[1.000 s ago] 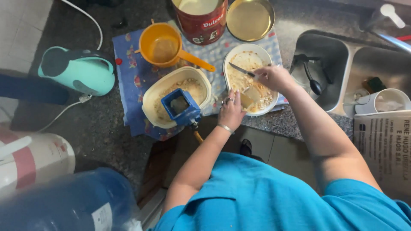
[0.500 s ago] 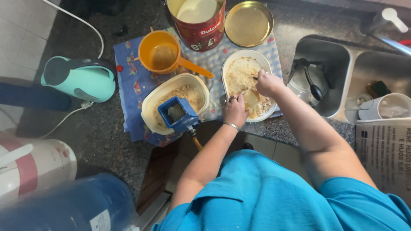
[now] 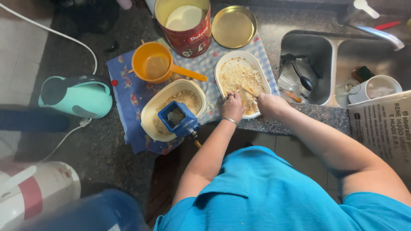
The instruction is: Grating bread into crumbs using a manual grater and handling bread pieces in a box.
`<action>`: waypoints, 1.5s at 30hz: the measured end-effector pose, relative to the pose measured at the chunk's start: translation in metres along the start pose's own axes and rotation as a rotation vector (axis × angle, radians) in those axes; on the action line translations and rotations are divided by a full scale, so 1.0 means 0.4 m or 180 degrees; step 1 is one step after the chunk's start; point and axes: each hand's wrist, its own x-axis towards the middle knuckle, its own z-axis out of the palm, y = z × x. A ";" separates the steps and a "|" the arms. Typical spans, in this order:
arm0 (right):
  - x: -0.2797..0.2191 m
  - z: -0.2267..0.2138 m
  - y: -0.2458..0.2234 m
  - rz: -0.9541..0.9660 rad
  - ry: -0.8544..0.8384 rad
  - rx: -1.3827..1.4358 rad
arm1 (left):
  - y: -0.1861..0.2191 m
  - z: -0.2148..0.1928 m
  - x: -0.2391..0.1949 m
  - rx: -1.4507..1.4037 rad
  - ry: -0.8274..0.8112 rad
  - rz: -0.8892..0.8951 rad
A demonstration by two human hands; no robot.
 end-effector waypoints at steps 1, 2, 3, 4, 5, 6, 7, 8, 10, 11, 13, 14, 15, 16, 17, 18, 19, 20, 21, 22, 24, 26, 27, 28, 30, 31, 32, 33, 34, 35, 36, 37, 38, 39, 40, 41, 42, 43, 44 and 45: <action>0.020 0.031 0.004 -0.0091 -0.0171 -0.0095 | -0.003 0.003 0.001 -0.0068 0.0024 0.0013; 0.041 0.061 0.009 -0.0183 -0.0342 -0.0188 | -0.008 0.006 0.003 -0.0135 0.0047 0.0027; 0.069 0.107 0.007 -0.0175 -0.0350 -0.0196 | -0.007 0.004 0.006 -0.0148 0.0050 0.0031; 0.099 0.152 0.005 -0.0003 -0.0272 0.0032 | -0.007 0.002 0.009 -0.0121 0.0100 0.0016; 0.128 0.200 -0.002 0.0162 -0.0196 0.0268 | -0.011 0.000 0.007 -0.0090 0.0140 -0.0006; 0.165 0.245 -0.008 0.0162 -0.0207 0.0269 | -0.012 -0.001 0.007 -0.0098 0.0133 -0.0007; 0.202 0.291 -0.015 0.0412 -0.0082 0.0623 | -0.014 -0.002 0.007 -0.0100 0.0127 0.0037; 0.238 0.338 -0.022 0.0663 0.0044 0.0978 | -0.015 -0.003 0.006 -0.0103 0.0121 0.0082; 0.238 0.375 0.028 0.0211 0.0003 0.0678 | -0.011 0.012 0.011 -0.0084 0.0081 0.0090; 0.253 0.389 0.052 -0.0233 0.0001 0.0388 | -0.021 0.015 0.022 -0.0035 0.0055 0.0115; 0.189 0.301 0.061 -0.0195 -0.0140 0.0453 | -0.032 0.021 0.003 -0.0077 0.0131 0.0136; 0.158 0.255 0.077 -0.0158 -0.0290 0.0513 | -0.032 0.027 0.004 -0.0128 0.0206 0.0154; 0.134 0.211 0.052 -0.0173 -0.0323 0.0537 | -0.035 0.024 0.000 -0.0137 0.0166 0.0138; 0.112 0.167 0.029 -0.0143 -0.0604 0.0696 | -0.037 0.022 -0.003 -0.0144 0.0097 0.0189; 0.104 0.115 0.024 -0.0099 -0.0856 0.0827 | -0.042 0.018 0.018 -0.0146 0.0067 0.0251; 0.079 0.141 -0.011 -0.0103 -0.0860 0.0825 | -0.043 0.025 0.015 -0.0149 0.0066 0.0245; 0.057 0.165 -0.047 0.0105 -0.0698 0.0963 | -0.048 0.030 0.015 -0.0150 0.0077 0.0255; 0.035 0.189 -0.084 0.0312 -0.0535 0.1101 | -0.053 0.034 0.014 -0.0150 0.0088 0.0265; 0.038 0.192 -0.087 0.0310 -0.0515 0.1094 | -0.057 0.029 0.019 -0.0139 0.0106 0.0267; 0.041 0.196 -0.090 0.0613 -0.0259 0.1289 | -0.061 0.024 0.023 -0.0164 0.0091 0.0278; 0.012 0.158 -0.093 0.0893 -0.0048 0.1500 | -0.061 0.013 0.000 -0.0202 0.0033 0.0258; -0.004 0.059 -0.065 0.0953 -0.0326 0.1641 | -0.075 -0.012 -0.001 -0.0551 -0.0220 0.0138; -0.003 0.049 -0.054 0.0957 -0.0313 0.1642 | -0.077 -0.024 0.005 -0.0543 -0.0213 0.0146; -0.004 0.038 -0.044 0.1041 -0.0164 0.1495 | -0.078 -0.036 0.011 -0.0832 -0.0329 -0.0030; -0.003 0.073 -0.030 0.1138 -0.0026 0.1362 | -0.067 -0.065 0.012 -0.1121 -0.0464 -0.0197; 0.005 0.116 -0.024 0.1083 0.0376 0.1110 | -0.059 -0.085 0.014 -0.1206 -0.0552 -0.0397; 0.014 0.159 -0.019 0.1027 0.0775 0.0853 | -0.051 -0.105 0.015 -0.1291 -0.0638 -0.0598; 0.003 0.131 -0.031 0.1023 0.0774 0.0850 | -0.046 -0.100 0.022 -0.1293 -0.0636 -0.0602; -0.008 0.104 -0.043 0.1028 0.0841 0.1143 | -0.041 -0.096 0.028 -0.1216 -0.0776 -0.0730; -0.020 0.077 -0.060 0.1033 0.0907 0.1441 | -0.038 -0.092 0.030 -0.1135 -0.0921 -0.0857; -0.038 0.033 -0.088 0.1032 0.0905 0.1443 | -0.037 -0.084 0.027 -0.1134 -0.0923 -0.0858; -0.054 -0.012 -0.114 0.1045 0.0836 0.1134 | -0.036 -0.077 0.029 -0.0947 -0.0915 -0.0780; -0.069 -0.057 -0.139 0.1057 0.0766 0.0826 | -0.035 -0.070 0.033 -0.0760 -0.0906 -0.0701; -0.059 -0.021 -0.140 0.1072 0.0772 0.0824 | -0.033 -0.067 0.035 -0.0759 -0.0903 -0.0686; -0.048 0.016 -0.141 0.1085 0.0632 0.0607 | -0.032 -0.065 0.037 -0.0611 -0.0862 -0.0577; -0.038 0.053 -0.141 0.1093 0.0485 0.0390 | -0.030 -0.061 0.039 -0.0469 -0.0823 -0.0475; -0.023 0.068 -0.138 0.1103 0.0485 0.0387 | -0.029 -0.054 0.044 -0.0472 -0.0823 -0.0465; -0.012 0.086 -0.143 0.1189 0.0406 0.0486 | -0.029 -0.045 0.040 -0.0383 -0.0747 -0.0365; -0.001 0.104 -0.148 0.1276 0.0328 0.0584 | -0.030 -0.037 0.036 -0.0295 -0.0672 -0.0264; 0.017 0.138 -0.163 0.1282 0.0325 0.0592 | -0.034 -0.029 0.030 -0.0291 -0.0679 -0.0258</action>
